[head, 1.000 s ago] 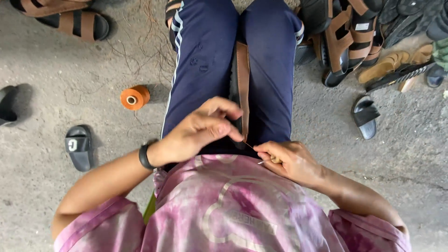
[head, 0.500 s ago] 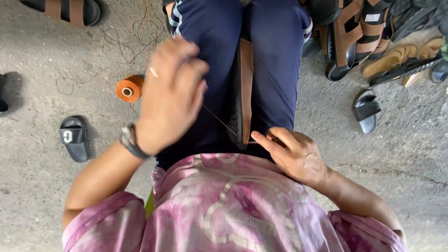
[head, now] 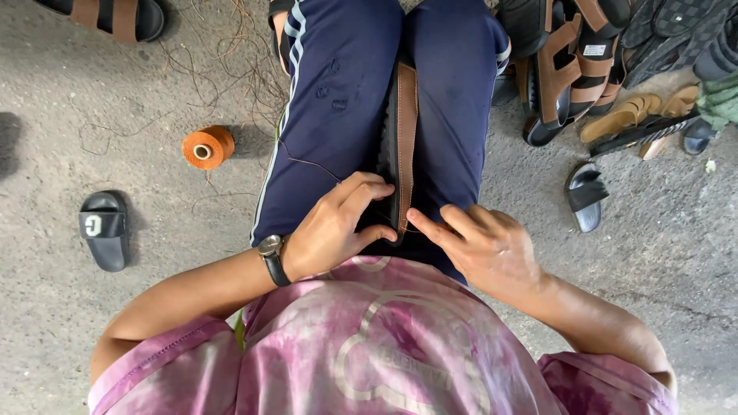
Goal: Hand-stitching a leather strap or sole onto a shoe using a needle and thread.
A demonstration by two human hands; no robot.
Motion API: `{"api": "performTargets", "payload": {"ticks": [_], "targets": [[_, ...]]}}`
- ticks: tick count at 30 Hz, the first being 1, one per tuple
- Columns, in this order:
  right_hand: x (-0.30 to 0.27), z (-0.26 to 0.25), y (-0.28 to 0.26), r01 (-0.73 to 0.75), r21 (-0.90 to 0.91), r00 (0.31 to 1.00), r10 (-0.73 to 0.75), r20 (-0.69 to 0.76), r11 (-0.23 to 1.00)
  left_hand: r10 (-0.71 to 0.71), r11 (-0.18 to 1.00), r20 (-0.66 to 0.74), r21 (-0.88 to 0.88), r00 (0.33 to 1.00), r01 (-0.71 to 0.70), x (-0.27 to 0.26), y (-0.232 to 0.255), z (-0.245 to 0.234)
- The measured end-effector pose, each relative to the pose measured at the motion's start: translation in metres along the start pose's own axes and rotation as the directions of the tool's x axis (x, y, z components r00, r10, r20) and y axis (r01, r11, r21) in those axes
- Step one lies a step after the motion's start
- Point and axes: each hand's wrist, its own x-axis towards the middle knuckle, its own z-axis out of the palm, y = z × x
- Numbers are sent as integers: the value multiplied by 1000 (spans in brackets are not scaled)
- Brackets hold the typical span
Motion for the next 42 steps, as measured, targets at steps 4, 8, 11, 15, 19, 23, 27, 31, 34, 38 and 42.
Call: {"api": "performTargets", "payload": {"ticks": [4,8,11,15,19,23,27,31,34,38,42], "targets": [[1,0,-13,17,-145,1000,-14,22,989,22,1000,7,-4,1000,-22,-4,-17,12],[-10,60,-32,14,-92,999,-19,-51,996,149,987,-15,67,989,-148,-9,-40,27],[-16,96,-41,-25,61,984,35,-174,998,214,970,-40,127,976,-208,-14,-45,29],[-30,97,-35,-158,461,972,220,-83,873,225,943,-45,261,973,-206,-13,-36,26],[-38,86,-33,-309,511,936,351,16,802,173,942,-86,305,981,-140,-34,-26,18],[-47,112,-36,-221,605,921,367,-128,765,-130,737,100,-656,987,163,-32,2,-5],[-26,96,-41,-128,610,904,345,-253,782,-330,848,95,-408,939,339,-37,-26,36],[-18,37,-27,-142,556,956,259,-138,819,-366,771,195,-485,910,414,-27,-16,33],[-34,6,-14,-171,165,977,145,155,971,-7,1000,-39,-4,999,7,-15,2,32],[-38,6,-8,-197,278,973,151,177,940,400,881,-62,302,914,-365,-20,-10,45],[-29,41,-10,-82,235,983,118,-142,968,623,711,-6,422,782,-563,-16,-7,32]]}}
